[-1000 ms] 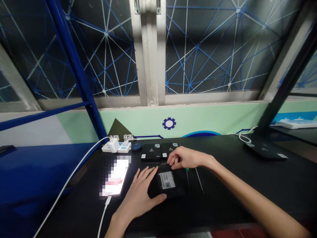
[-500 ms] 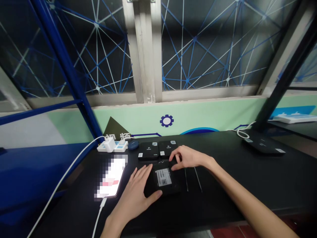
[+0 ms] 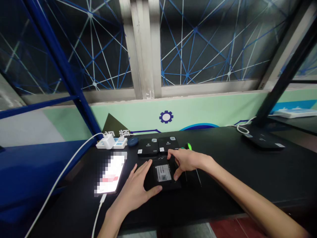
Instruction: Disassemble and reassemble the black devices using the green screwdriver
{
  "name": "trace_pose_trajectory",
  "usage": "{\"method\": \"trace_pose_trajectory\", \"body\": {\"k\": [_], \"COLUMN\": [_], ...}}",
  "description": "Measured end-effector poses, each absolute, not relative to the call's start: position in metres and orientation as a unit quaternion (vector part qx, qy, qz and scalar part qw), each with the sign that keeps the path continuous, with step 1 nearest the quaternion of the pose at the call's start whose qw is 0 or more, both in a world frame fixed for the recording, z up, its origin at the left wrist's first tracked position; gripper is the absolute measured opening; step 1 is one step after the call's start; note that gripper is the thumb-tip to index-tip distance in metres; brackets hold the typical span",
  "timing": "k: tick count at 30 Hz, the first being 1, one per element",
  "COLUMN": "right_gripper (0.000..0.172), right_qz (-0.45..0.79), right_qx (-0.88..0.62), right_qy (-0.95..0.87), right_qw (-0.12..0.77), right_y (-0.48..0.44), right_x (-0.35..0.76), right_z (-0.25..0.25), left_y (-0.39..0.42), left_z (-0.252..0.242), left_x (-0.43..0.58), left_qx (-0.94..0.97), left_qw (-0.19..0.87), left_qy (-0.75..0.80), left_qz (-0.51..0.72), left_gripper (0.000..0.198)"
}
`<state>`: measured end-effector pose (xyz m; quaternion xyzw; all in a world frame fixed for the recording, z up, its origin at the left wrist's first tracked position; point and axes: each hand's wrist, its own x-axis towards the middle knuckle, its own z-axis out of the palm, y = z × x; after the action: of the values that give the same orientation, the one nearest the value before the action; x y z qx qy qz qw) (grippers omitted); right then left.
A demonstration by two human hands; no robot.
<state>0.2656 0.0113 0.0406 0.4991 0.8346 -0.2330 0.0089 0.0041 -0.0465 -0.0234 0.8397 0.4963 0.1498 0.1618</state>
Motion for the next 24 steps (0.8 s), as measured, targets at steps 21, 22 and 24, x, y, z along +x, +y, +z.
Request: {"method": "trace_pose_trajectory", "body": {"k": [21, 22, 24], "right_gripper": [0.078, 0.077, 0.076], "right_qz": [-0.23, -0.233, -0.232], "right_qx": [0.456, 0.453, 0.451], "right_qy": [0.857, 0.858, 0.859], "right_qw": [-0.065, -0.069, -0.075], "right_y": [0.002, 0.003, 0.003], "right_x": [0.274, 0.274, 0.275], "right_z": [0.037, 0.037, 0.037], "left_y": [-0.051, -0.05, -0.05], "left_z": [-0.023, -0.024, -0.024], "left_x": [0.005, 0.004, 0.004], "left_qx": [0.769, 0.767, 0.765], "left_qw": [0.234, 0.235, 0.235], "left_qy": [0.566, 0.567, 0.568], "left_qz": [0.183, 0.188, 0.193], "left_gripper": [0.096, 0.096, 0.095]}}
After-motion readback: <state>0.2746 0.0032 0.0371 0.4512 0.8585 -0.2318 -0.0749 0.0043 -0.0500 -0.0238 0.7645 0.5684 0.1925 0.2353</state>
